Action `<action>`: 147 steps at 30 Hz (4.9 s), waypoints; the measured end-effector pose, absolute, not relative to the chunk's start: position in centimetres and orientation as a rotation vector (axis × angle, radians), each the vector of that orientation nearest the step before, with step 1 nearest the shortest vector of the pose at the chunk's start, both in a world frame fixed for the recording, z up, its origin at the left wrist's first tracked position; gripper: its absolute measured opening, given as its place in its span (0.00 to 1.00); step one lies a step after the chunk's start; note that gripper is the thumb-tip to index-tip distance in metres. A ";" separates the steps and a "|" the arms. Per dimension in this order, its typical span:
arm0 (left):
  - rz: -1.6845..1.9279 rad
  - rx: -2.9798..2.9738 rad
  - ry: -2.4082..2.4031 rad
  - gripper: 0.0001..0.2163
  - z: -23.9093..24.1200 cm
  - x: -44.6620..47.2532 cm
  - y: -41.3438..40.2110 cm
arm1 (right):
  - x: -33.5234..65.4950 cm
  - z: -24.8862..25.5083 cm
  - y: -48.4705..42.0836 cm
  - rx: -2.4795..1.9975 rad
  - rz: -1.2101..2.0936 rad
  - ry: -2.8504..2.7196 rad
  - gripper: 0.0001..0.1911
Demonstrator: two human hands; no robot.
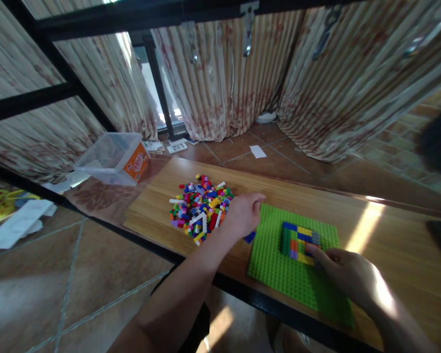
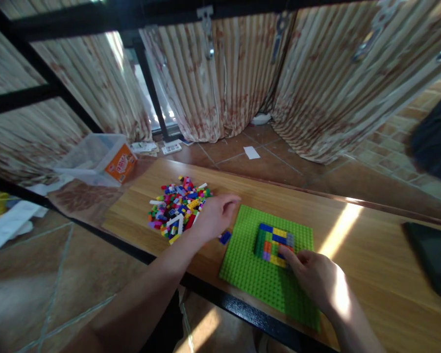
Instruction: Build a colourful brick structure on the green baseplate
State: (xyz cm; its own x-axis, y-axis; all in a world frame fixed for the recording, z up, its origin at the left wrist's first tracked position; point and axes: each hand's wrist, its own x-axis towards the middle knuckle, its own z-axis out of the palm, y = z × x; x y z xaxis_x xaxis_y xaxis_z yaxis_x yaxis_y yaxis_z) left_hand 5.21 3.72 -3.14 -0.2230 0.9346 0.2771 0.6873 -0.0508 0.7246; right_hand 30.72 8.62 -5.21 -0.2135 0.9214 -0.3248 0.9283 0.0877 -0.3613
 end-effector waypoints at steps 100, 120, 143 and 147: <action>1.076 0.758 1.034 0.14 -2.9 8.9 3.7 | 25.2 -3.7 5.9 1.763 -1.182 3.070 0.19; 1.073 1.276 1.506 0.17 -5.9 8.5 4.7 | 26.1 -6.2 9.4 1.760 -0.723 3.064 0.16; 0.932 1.444 1.788 0.18 -4.5 10.2 5.1 | 25.7 -5.9 10.4 1.877 -0.962 2.865 0.18; 0.930 1.408 1.844 0.17 -4.2 10.5 5.3 | 25.8 -6.0 10.5 1.861 -0.931 2.908 0.18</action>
State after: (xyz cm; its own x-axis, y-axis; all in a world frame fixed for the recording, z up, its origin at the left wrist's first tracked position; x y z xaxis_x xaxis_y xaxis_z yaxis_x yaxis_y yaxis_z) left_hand 10.50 5.33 -4.24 -0.2291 0.9713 -0.0641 0.5255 0.1789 0.8317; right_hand 25.76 10.54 -6.04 -0.3908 0.9167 0.0835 0.6976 0.3542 -0.6228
